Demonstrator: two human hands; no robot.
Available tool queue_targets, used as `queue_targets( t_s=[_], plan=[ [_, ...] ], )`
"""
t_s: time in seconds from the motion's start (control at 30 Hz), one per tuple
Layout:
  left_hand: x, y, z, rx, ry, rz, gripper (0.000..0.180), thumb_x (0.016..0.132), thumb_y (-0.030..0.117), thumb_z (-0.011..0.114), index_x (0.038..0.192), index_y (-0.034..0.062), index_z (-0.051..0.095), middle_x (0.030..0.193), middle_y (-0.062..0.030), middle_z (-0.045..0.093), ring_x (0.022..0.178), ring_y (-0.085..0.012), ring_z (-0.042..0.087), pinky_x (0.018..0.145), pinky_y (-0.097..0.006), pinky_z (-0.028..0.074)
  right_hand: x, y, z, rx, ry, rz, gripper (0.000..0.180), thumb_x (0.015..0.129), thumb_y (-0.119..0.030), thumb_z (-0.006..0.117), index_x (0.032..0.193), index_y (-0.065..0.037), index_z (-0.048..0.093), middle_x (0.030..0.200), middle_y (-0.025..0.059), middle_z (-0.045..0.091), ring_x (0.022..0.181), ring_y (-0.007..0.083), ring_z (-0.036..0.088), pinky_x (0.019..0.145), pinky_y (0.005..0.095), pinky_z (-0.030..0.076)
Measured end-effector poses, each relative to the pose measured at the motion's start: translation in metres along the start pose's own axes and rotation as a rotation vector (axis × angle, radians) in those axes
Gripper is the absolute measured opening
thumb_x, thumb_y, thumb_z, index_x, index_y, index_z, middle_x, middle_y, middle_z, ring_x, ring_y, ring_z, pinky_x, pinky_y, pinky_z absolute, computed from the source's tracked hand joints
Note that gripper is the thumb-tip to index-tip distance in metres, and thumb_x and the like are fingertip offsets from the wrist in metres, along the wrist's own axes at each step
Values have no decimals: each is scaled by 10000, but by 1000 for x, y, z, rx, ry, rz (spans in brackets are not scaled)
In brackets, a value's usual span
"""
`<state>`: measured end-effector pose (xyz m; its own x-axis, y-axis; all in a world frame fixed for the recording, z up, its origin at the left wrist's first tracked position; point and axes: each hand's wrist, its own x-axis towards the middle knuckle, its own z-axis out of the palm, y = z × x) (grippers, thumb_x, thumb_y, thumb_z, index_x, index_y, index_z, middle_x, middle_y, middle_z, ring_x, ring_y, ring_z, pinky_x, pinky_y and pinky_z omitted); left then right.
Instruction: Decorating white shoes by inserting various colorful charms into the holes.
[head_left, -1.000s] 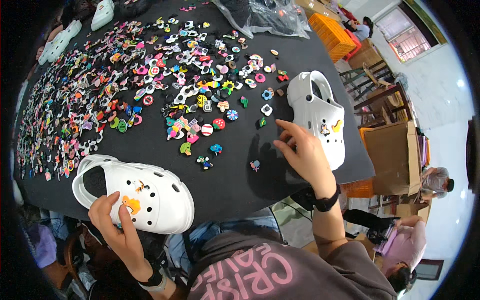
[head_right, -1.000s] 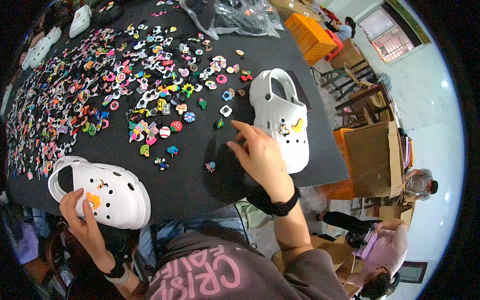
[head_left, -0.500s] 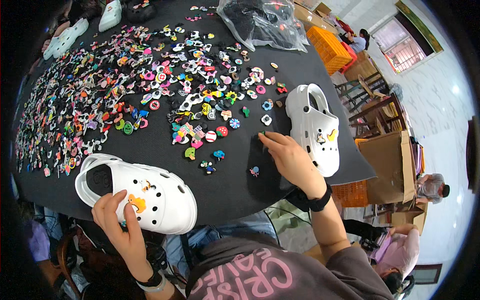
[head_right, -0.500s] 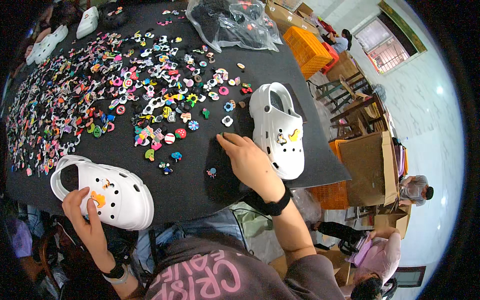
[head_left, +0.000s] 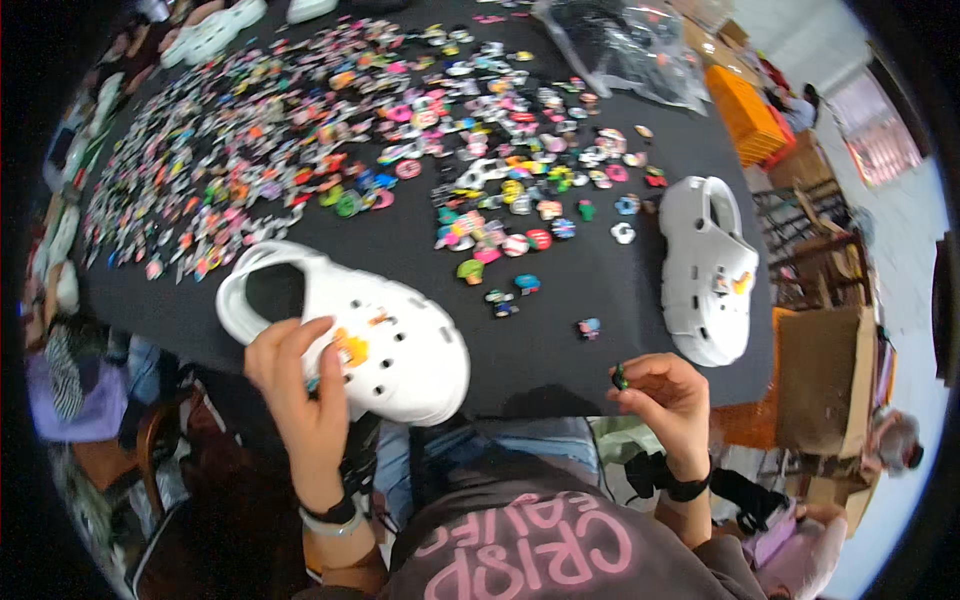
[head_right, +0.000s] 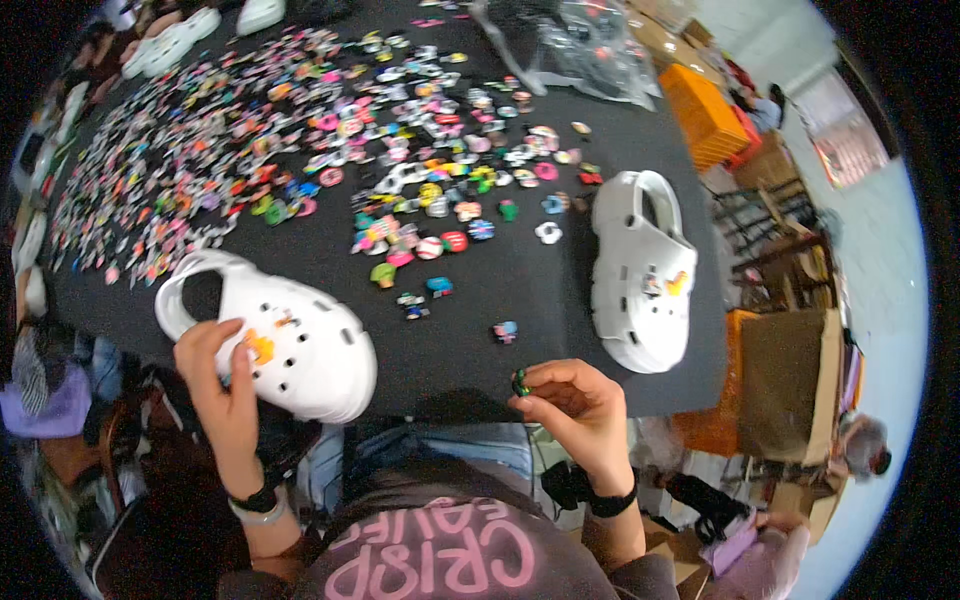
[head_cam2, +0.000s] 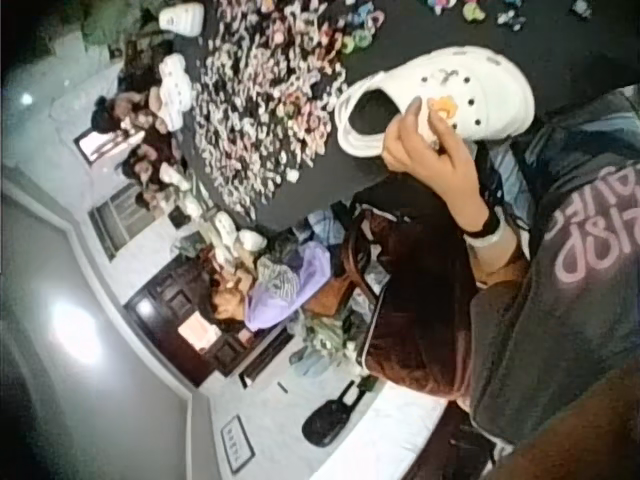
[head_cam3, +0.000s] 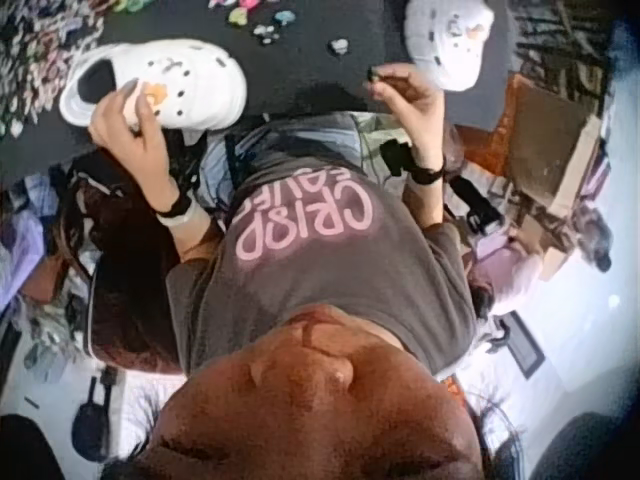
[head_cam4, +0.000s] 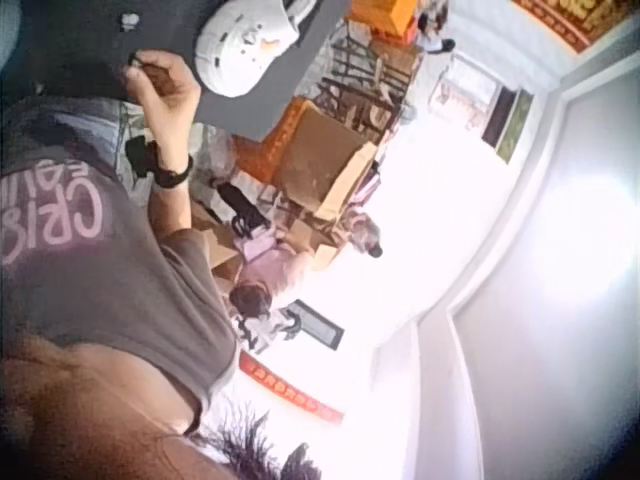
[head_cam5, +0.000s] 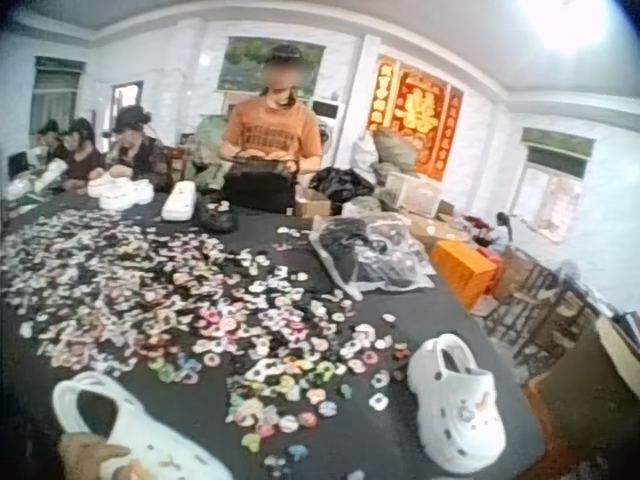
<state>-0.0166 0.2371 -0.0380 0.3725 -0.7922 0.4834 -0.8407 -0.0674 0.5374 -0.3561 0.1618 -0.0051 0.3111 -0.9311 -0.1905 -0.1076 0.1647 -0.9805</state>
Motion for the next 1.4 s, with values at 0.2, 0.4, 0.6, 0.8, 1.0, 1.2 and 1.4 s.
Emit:
queue_targets(
  t_s=[0.2, 0.4, 0.6, 0.8, 1.0, 1.2, 1.4],
  plan=[
    [5, 5, 0, -32, 30, 25, 210, 850, 105, 648, 1058, 76, 663, 1008, -78, 553, 1000, -245, 483, 933, -386, 315, 16, -13, 55, -113, -221, -149, 304, 807, 65, 697, 1101, 22, 633, 1080, 159, 687, 902, 188, 693, 769, 287, 573],
    [3, 4, -4, -37, 57, 18, 204, 849, 110, 652, 1051, 81, 664, 993, -68, 559, 981, -239, 487, 926, -378, 313, 47, -26, 119, -425, -356, -564, 285, 769, 37, 709, 1049, -13, 684, 1003, 150, 695, 868, 251, 684, 754, 321, 543],
    [6, 8, -5, -56, 46, 8, 195, 858, 106, 627, 1047, 71, 660, 1000, -75, 559, 988, -240, 490, 931, -373, 317, 69, -25, 152, -448, -382, -691, 236, 765, 28, 696, 995, -23, 689, 929, 129, 624, 841, 295, 626, 739, 372, 525],
    [4, 6, -4, -53, 42, 9, 195, 854, 103, 629, 1045, 77, 662, 992, -69, 558, 981, -235, 488, 918, -372, 315, 74, -21, 157, -410, -380, -638, 239, 761, 27, 690, 995, -15, 665, 919, 133, 631, 854, 299, 625, 745, 372, 521],
    [6, 9, -4, -43, 42, 11, 195, 854, 99, 631, 1044, 72, 663, 994, -69, 559, 985, -235, 488, 913, -368, 322, 72, -21, 147, -468, -366, -723, 248, 778, 18, 676, 1023, -12, 655, 968, 133, 636, 879, 311, 620, 789, 383, 513],
    [6, 10, -2, -11, 30, -1, 189, 858, 79, 612, 1038, 44, 656, 1007, -90, 566, 994, -249, 498, 921, -359, 342, 63, -18, 143, -759, -347, -947, 341, 777, -36, 657, 1117, -19, 639, 1099, 88, 618, 939, 252, 604, 783, 355, 512],
    [6, 10, -3, -28, 23, -19, 190, 850, 112, 647, 1035, 82, 676, 982, -59, 554, 987, -229, 481, 908, -370, 319, 45, -22, 148, -1167, -326, -1033, 462, 816, -270, 648, 1164, 32, 615, 1199, 76, 587, 1076, 170, 533, 748, 271, 443]
  ],
)
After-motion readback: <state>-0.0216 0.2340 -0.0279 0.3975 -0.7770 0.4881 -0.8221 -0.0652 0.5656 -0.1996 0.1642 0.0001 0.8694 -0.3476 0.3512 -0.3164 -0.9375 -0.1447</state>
